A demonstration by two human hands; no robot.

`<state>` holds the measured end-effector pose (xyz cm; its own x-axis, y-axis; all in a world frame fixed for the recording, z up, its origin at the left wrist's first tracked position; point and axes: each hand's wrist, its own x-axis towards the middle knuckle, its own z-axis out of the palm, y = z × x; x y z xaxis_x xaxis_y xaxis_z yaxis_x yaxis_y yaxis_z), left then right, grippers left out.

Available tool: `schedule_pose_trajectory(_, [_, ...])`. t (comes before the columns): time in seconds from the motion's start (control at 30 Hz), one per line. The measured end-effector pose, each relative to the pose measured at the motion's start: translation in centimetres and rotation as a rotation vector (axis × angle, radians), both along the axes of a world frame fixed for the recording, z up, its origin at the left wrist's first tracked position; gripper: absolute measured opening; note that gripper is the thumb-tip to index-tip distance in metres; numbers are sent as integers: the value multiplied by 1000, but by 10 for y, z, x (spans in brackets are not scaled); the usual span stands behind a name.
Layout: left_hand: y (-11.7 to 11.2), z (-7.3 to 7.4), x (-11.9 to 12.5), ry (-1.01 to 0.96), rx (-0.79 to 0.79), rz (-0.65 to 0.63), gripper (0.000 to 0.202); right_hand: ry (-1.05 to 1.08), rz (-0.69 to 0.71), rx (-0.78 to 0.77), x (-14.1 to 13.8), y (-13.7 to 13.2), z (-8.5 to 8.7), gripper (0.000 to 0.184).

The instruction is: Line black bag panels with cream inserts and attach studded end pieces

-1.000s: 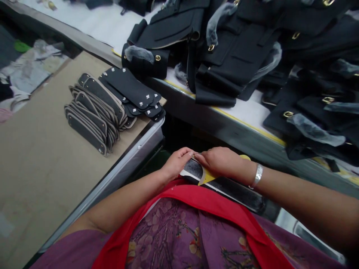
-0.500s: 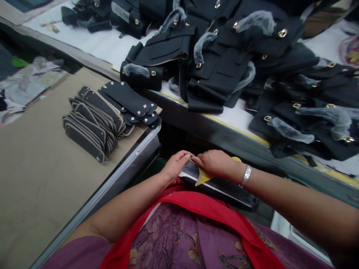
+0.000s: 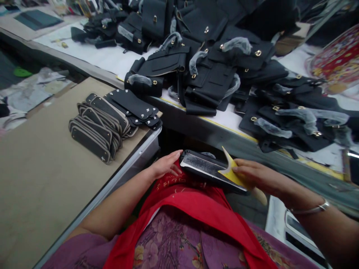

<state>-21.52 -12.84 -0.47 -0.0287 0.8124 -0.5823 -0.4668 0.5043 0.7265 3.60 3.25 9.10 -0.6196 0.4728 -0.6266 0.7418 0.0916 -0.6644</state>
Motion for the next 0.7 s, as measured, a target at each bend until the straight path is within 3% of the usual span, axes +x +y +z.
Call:
schedule_pose_trajectory(0.07, [2, 2, 6, -163, 35, -10, 61, 62, -55, -230, 5, -18, 1, 42])
schedule_pose_trajectory(0.13, [8, 2, 13, -271, 65, 8, 63, 91, -73, -364, 7, -33, -3, 45])
schedule_pose_trajectory(0.2, [14, -1, 18, -321, 85, 39, 67, 84, -55, -337, 5, -45, -12, 42])
schedule_pose_trajectory(0.33, [19, -8, 24, -359, 129, 70, 71, 83, -21, -54, -9, -62, -34, 35])
schedule_pose_trajectory(0.43, [17, -14, 25, -376, 189, 92, 73, 148, -61, 6, -25, -77, -45, 33])
schedule_pose_trajectory(0.53, [15, -19, 25, -377, 220, 112, 75, 233, -149, -16, -40, -96, -53, 29])
schedule_pose_trajectory(0.7, [11, -21, 26, -416, 268, 147, 76, 248, -378, -254, -55, -122, -69, 21])
